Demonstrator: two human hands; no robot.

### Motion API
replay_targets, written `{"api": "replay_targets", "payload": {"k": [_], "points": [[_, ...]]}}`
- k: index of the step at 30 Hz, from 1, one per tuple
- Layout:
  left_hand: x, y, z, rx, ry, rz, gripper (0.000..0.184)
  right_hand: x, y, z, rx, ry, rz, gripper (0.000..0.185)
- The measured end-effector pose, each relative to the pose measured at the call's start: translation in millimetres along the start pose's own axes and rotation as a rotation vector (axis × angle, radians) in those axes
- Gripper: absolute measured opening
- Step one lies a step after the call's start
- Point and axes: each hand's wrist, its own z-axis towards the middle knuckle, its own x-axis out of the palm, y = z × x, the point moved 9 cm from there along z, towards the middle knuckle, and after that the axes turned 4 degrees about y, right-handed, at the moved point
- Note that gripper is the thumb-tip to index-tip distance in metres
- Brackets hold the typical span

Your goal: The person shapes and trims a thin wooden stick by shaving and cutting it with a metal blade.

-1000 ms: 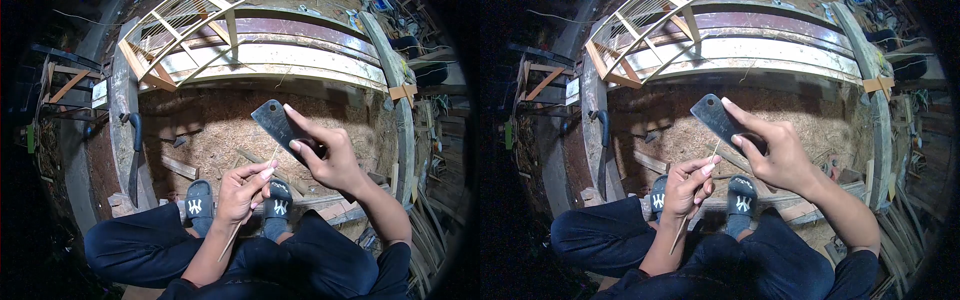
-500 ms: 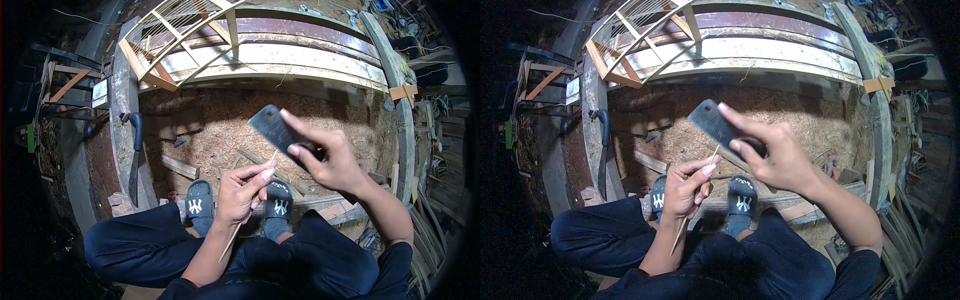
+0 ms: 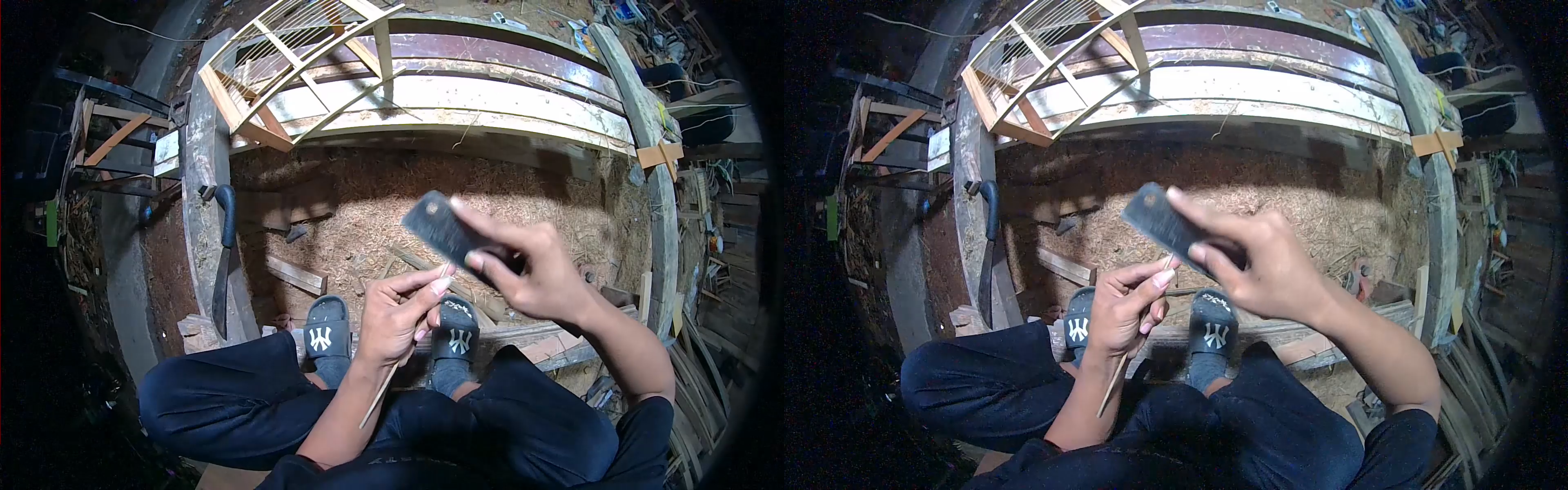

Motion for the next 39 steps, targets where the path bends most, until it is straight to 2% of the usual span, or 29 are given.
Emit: {"api": "replay_targets", "payload": {"k": [2,5,8,9,12,14,16,18,20,21,22,25,28,30,32,34,36,39], "points": [[-3.2,5.1,-1.4,-0.053,-0.045,-0.004,0.027,14.5,1.3,-2.6,0.071,0.205,-0.076,0.061],[1.0,-0.2,-0.3,-0.014,-0.005,-0.019,0.027,1.8,-3.4,2.2,0.03,0.034,-0.059,0.062],[-1.2,2.3,-1.2,-0.032,-0.037,0.034,0.028,9.2,-0.9,0.7,0.171,0.232,-0.103,0.061],[-2.4,2.8,-0.8,-0.032,-0.037,0.035,0.028,9.4,7.0,0.3,0.014,0.149,-0.088,0.061],[-1.6,4.2,-0.5,-0.008,-0.009,-0.026,0.028,-1.1,0.1,2.2,0.092,0.025,-0.011,0.061],[-1.0,3.8,-0.8,-0.011,-0.01,-0.035,0.028,-3.1,3.9,2.1,0.093,0.027,-0.051,0.062],[-3.0,6.3,-0.3,-0.026,-0.029,-0.037,0.029,9.6,7.9,-1.2,0.099,0.18,-0.098,0.062],[-3.9,7.4,-0.8,-0.043,-0.048,-0.044,0.029,11.3,3.5,-1.0,0.066,0.146,-0.1,0.062],[-0.9,3.0,-2.1,-0.039,-0.03,-0.046,0.03,-2.5,-7.3,-0.4,0.067,-0.038,-0.01,0.063],[-1.2,2.6,-2.4,-0.037,-0.029,-0.045,0.03,-2.4,0.2,0.4,0.153,0.06,-0.074,0.062],[-0.8,2.9,-2.8,-0.041,-0.016,-0.044,0.03,1.5,3.4,-1.6,0.048,0.052,-0.127,0.062],[-0.1,4.0,-1.5,-0.024,0.012,-0.052,0.03,7.9,-2.2,-3.4,0.013,0.086,-0.09,0.062],[2.3,1.6,-3.2,-0.007,0.026,-0.053,0.03,-7.4,-3.2,-4.0,-0.036,-0.115,-0.013,0.063],[2.2,1.4,-2.9,-0.009,0.025,-0.042,0.03,7.3,1.2,-6.6,0.068,0.121,-0.081,0.061],[1.0,3.7,-1.5,-0.006,0.025,-0.068,0.029,9.9,1.5,-7.1,0.099,0.152,-0.06,0.062],[4.8,0.4,-2.7,-0.005,0.012,-0.031,0.029,-6.6,-9.7,-4.3,0.096,-0.075,0.001,0.063],[4.6,-1.1,-2.3,0.0,0.0,0.01,0.03,-10.3,-8.3,-6.0,0.025,-0.12,-0.031,0.063],[2.6,3.0,-1.6,-0.019,0.01,-0.003,0.03,7.5,0.2,-9.8,0.144,0.163,-0.103,0.062]]}}
